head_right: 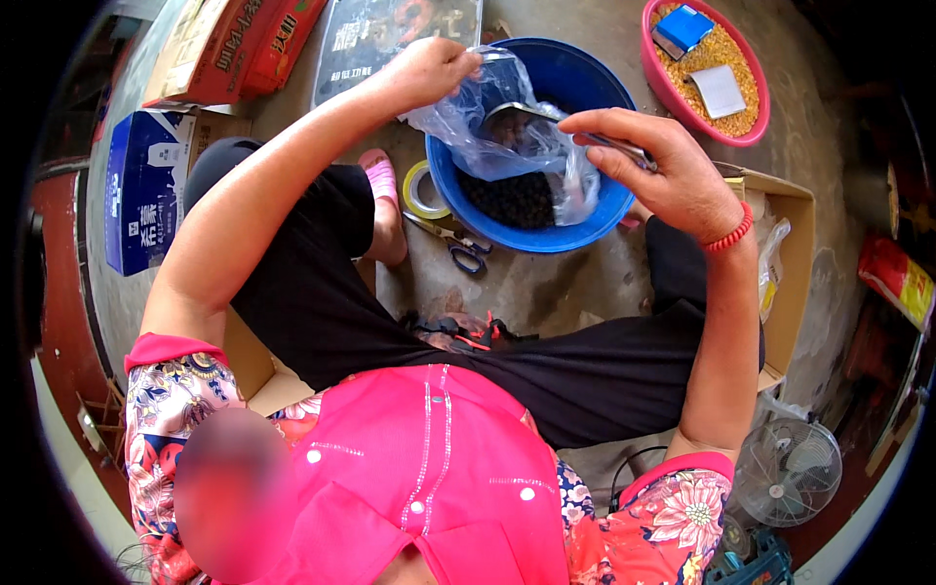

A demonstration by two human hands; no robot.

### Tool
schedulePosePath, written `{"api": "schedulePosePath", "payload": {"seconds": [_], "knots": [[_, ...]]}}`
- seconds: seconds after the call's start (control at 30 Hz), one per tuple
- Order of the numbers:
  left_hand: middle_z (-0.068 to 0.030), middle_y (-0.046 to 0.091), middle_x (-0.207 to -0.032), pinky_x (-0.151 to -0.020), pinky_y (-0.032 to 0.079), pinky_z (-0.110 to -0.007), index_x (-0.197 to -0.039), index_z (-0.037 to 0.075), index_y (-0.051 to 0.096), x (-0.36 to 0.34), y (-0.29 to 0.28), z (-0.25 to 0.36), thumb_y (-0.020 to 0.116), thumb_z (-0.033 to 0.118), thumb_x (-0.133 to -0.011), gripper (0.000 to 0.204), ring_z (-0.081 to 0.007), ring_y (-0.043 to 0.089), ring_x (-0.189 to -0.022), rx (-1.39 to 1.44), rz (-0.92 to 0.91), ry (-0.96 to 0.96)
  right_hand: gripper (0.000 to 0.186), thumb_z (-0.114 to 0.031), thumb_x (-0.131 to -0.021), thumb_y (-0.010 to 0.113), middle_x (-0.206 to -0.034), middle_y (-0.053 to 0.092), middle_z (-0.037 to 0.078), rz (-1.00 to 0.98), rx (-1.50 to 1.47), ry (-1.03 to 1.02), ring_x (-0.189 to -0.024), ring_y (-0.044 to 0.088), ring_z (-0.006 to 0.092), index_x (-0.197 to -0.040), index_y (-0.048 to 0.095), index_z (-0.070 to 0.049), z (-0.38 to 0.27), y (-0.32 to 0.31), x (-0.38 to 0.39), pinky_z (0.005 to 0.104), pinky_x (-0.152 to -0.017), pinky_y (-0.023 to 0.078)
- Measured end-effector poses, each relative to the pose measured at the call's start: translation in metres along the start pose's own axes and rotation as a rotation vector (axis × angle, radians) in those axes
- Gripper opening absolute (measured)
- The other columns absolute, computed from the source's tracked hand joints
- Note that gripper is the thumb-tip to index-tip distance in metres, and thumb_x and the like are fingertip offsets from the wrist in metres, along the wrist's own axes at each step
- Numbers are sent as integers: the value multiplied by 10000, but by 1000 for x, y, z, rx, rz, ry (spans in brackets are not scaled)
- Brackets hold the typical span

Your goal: The person scoops dark round items from a blue bucket into a clear plastic bag using a spoon, and then places the bag into a cardboard box while sitting on the floor among several other boxes.

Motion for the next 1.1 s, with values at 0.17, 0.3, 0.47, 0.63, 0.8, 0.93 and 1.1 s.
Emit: {"api": "schedulePosePath", "payload": {"seconds": [0.17, 0.3, 0.47, 0.63, 0.8, 0.93, 1.1], "knots": [[-198, 620, -797, -727, 465, -426, -891, 23, 637, 13, -7, 5, 479, 332, -857, 348, -370, 592, -790, -251, 74, 40, 228, 31, -826, 506, -963, 614, 78, 69, 13, -2, -938, 572, 143, -1043, 577, 29, -12, -16, 8, 257, -820, 443], [-191, 620, -842, -740, 466, -437, -899, 32, 632, 26, 7, 22, 484, 326, -850, 334, -374, 582, -822, -281, -89, 128, 215, 5, -852, 467, -978, 616, 73, 349, -125, 62, -904, 583, 138, -1013, 606, 37, -18, -53, 25, 260, -846, 441], [-196, 616, -831, -707, 463, -428, -910, 33, 627, 49, 18, 43, 513, 288, -847, 286, -373, 580, -801, -194, -242, 260, 196, -50, -863, 514, -943, 628, 53, 372, 93, 27, -890, 579, 122, -1024, 605, 13, 11, -46, 11, 248, -815, 447], [-100, 599, -661, -621, 453, -324, -963, 36, 619, 71, 41, 57, 497, 318, -896, 314, -188, 570, -625, 107, -878, 186, 198, -77, -796, 585, -812, 579, 129, 218, 421, -9, -738, 566, 272, -988, 601, -30, 48, 0, -5, 332, -670, 454], [-75, 619, -678, -652, 455, -308, -1022, 23, 600, 98, 52, 70, 448, 393, -916, 415, -162, 593, -665, 196, -1131, 262, 212, -149, -814, 567, -810, 570, 125, 137, 548, 40, -808, 560, 289, -1008, 593, -67, 82, 25, -16, 383, -718, 444], [-77, 632, -701, -671, 458, -307, -1053, 31, 597, 98, 42, 77, 440, 402, -917, 425, -163, 600, -689, 195, -1150, 262, 237, -155, -812, 573, -842, 577, 111, 135, 605, 44, -831, 557, 293, -1034, 583, -74, 102, 39, -22, 382, -721, 452], [-48, 666, -740, -761, 439, -340, -1057, 60, 593, 99, 39, 78, 429, 366, -898, 382, -182, 595, -790, 130, -1163, 222, 231, -167, -816, 572, -837, 599, 125, 134, 666, -9, -827, 558, 309, -1010, 580, -42, 108, 50, -24, 390, -731, 456]]}}
Point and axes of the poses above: each hand's wrist, its own x-axis away from the middle knuckle, its own y-axis out of the palm, z = x × y, the point moved 4 cm from there along -x, towards the middle knuckle
